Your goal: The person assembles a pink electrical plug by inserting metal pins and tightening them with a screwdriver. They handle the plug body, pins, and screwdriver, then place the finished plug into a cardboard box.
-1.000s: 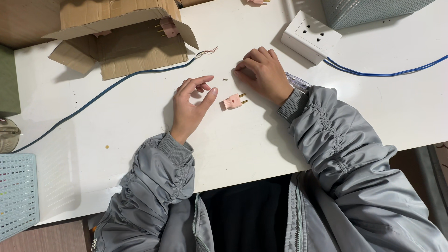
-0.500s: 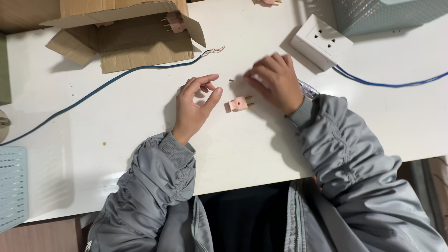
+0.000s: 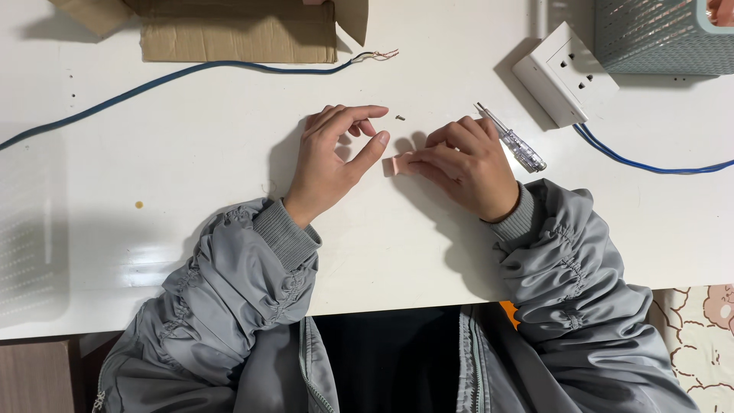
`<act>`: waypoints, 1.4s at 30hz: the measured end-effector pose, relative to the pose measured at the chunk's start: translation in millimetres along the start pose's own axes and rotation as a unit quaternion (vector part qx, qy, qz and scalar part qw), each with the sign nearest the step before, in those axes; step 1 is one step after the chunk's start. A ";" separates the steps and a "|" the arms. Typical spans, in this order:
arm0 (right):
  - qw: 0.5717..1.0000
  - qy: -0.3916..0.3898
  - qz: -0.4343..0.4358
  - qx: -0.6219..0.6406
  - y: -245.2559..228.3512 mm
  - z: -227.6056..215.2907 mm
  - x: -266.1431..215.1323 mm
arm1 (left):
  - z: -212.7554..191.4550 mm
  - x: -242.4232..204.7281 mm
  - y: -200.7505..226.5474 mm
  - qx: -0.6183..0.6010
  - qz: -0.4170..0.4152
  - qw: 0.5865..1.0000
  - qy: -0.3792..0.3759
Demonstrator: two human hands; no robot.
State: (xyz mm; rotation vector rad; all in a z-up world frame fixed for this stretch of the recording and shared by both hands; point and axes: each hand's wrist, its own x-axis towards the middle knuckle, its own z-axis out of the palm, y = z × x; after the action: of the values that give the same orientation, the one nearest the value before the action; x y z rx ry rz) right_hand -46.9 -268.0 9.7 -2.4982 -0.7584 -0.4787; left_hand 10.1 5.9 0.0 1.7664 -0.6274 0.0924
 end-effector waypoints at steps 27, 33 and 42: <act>0.992 0.045 0.097 0.066 16.3 4.6 13.2 | 11.7 -7.6 -12.5 0.230 0.290 0.919 -0.139; 0.992 0.047 0.100 0.067 16.2 6.3 19.0 | 4.9 -4.7 7.3 0.229 0.272 0.924 -0.142; 0.995 0.035 0.094 0.030 22.2 28.0 36.9 | 9.5 -7.3 4.9 0.240 0.272 0.922 -0.138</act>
State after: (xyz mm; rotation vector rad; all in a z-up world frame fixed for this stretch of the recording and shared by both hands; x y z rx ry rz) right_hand 0.3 -253.5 -4.2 -2.4523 -0.4985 -0.4656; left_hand -0.8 -1.0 -1.3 2.0391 -1.3892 0.4134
